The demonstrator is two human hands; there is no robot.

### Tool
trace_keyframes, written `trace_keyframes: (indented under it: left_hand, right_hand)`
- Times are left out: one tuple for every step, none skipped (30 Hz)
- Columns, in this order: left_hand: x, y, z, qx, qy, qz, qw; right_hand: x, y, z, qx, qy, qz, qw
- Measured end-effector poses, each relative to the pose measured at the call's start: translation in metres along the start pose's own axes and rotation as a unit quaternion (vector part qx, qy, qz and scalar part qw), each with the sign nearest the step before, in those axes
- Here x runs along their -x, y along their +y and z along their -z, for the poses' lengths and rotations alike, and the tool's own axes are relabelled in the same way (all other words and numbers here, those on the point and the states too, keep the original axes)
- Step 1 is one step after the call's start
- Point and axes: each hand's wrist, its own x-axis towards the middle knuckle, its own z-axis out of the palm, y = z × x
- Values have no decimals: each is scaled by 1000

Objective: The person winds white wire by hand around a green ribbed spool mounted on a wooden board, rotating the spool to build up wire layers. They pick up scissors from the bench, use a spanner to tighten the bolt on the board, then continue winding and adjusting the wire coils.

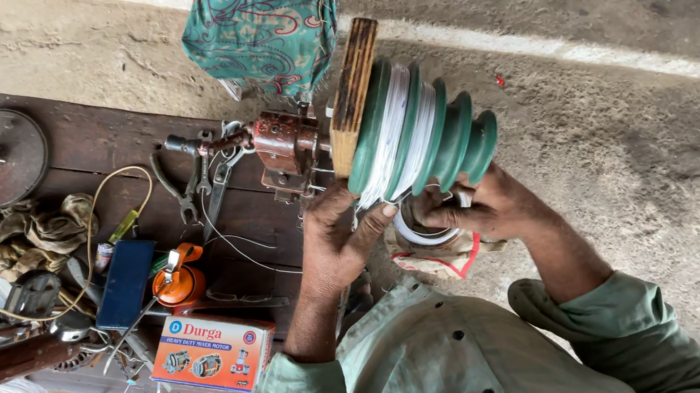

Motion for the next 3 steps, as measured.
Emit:
trace_keyframes:
  left_hand:
    - [0, -1, 1, -3, -2, 7, 1000]
    - [-1, -2, 1, -6, -7, 11, 1000]
    - [-3, -3, 0, 24, -5, 15, 1000]
  right_hand:
    - [1, 1, -7, -61, 14, -28, 998]
    - [1, 2, -9, -120, 31, -53, 991]
    - [0, 4, -7, -44, 55, 1, 998]
